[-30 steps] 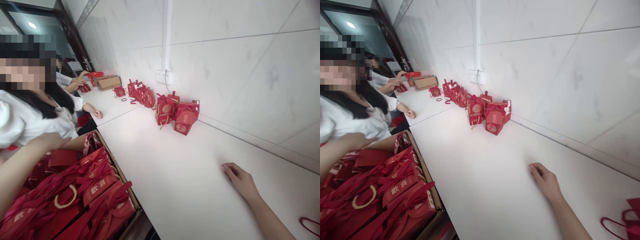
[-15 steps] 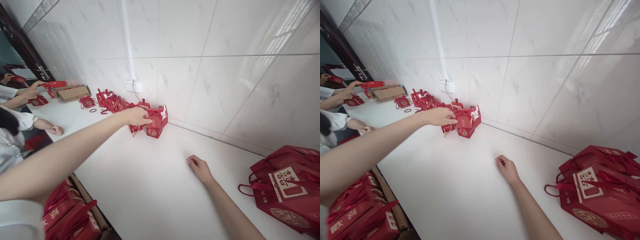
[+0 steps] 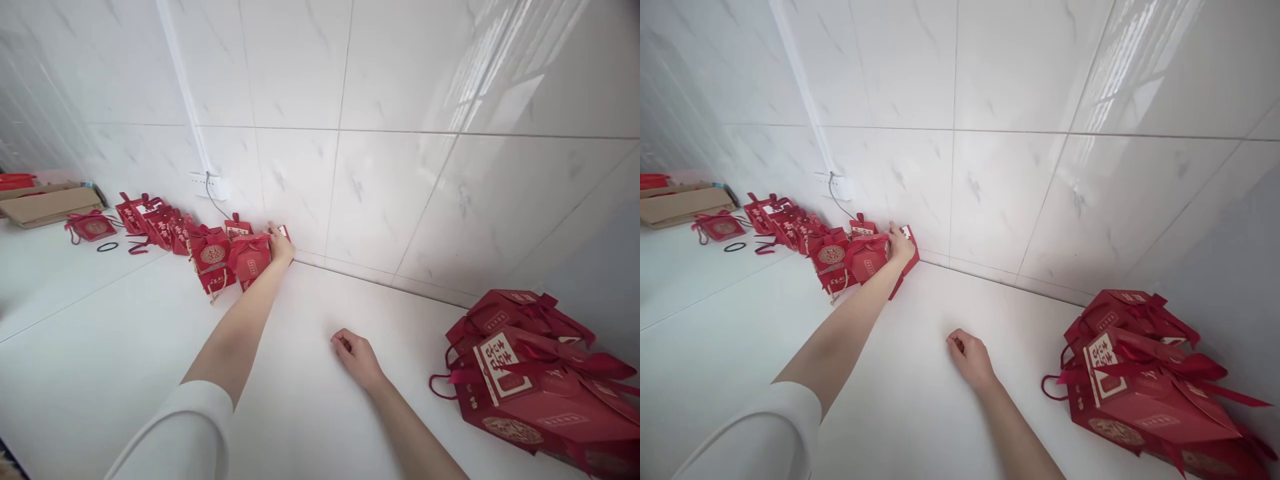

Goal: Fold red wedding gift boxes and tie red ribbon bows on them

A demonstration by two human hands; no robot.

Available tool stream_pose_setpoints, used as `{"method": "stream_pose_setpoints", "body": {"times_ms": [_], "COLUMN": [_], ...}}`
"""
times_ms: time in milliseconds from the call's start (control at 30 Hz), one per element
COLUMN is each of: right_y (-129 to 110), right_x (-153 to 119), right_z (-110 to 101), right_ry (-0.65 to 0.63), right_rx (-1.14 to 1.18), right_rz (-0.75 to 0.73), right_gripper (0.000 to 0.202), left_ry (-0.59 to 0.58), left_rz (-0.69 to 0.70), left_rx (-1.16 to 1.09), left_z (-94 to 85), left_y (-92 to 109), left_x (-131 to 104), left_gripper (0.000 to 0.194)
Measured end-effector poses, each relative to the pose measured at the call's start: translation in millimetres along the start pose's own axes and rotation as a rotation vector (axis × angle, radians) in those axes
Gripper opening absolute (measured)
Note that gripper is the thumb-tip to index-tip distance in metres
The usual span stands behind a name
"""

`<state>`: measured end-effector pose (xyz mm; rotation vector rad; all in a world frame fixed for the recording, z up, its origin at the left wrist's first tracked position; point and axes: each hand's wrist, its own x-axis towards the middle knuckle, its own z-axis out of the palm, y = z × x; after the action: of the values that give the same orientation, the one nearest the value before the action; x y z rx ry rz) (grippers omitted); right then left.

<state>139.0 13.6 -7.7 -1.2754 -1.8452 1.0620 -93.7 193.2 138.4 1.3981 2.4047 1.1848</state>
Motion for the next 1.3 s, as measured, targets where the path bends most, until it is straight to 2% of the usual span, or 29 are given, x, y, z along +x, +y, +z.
{"method": "stream_pose_setpoints", "body": {"times_ms": [67,233,367,467,533,633,700,767,867,933,1067,1167,1300], "right_y": [-1,0,1,-4,-15,-42,-63,-79,-85,-76,-47,-29,-19], "right_x": [1,0,0,4,9,12,8,1,-11,-18,-25,-27,-23], "right_z": [-1,-2,1,-5,-18,-48,-68,-80,-77,-62,-22,-1,6], "right_ry": [-0.006,-0.009,0.030,0.146,0.275,0.551,0.562,0.457,0.369,0.383,0.383,0.380,0.308], "right_rx": [0.007,0.020,0.044,0.077,0.086,0.144,0.197,0.238,0.321,0.366,0.429,0.521,0.644], "right_rz": [0.013,0.000,-0.043,-0.100,-0.126,-0.202,-0.265,-0.323,-0.364,-0.331,-0.140,-0.078,-0.081], "right_gripper": [0.027,0.025,0.026,0.026,0.026,0.028,0.030,0.031,0.032,0.034,0.042,0.050,0.055], "left_ry": [-0.010,-0.110,-0.200,-0.309,-0.456,-0.805,-0.963,-0.971,-0.799,-0.721,-0.720,-0.705,-0.724], "left_rz": [0.000,0.105,0.264,0.396,0.463,0.470,0.455,0.456,0.416,0.330,0.187,0.138,0.069], "left_rx": [0.062,0.214,0.241,0.185,0.104,-0.115,-0.269,-0.370,-0.520,-0.694,-0.854,-0.896,-1.014], "left_z": [0.9,-10.6,-27.3,-45.4,-60.1,-79.3,-84.6,-81.0,-60.2,-40.6,-6.4,6.9,16.4], "left_y": [-8,-7,4,10,10,4,-4,-15,-37,-53,-77,-86,-90], "left_x": [9,11,-12,-42,-66,-104,-128,-150,-177,-193,-224,-236,-234], "left_gripper": [0.090,0.038,0.031,0.033,0.035,0.050,0.053,0.042,0.036,0.041,0.057,0.060,0.060]}}
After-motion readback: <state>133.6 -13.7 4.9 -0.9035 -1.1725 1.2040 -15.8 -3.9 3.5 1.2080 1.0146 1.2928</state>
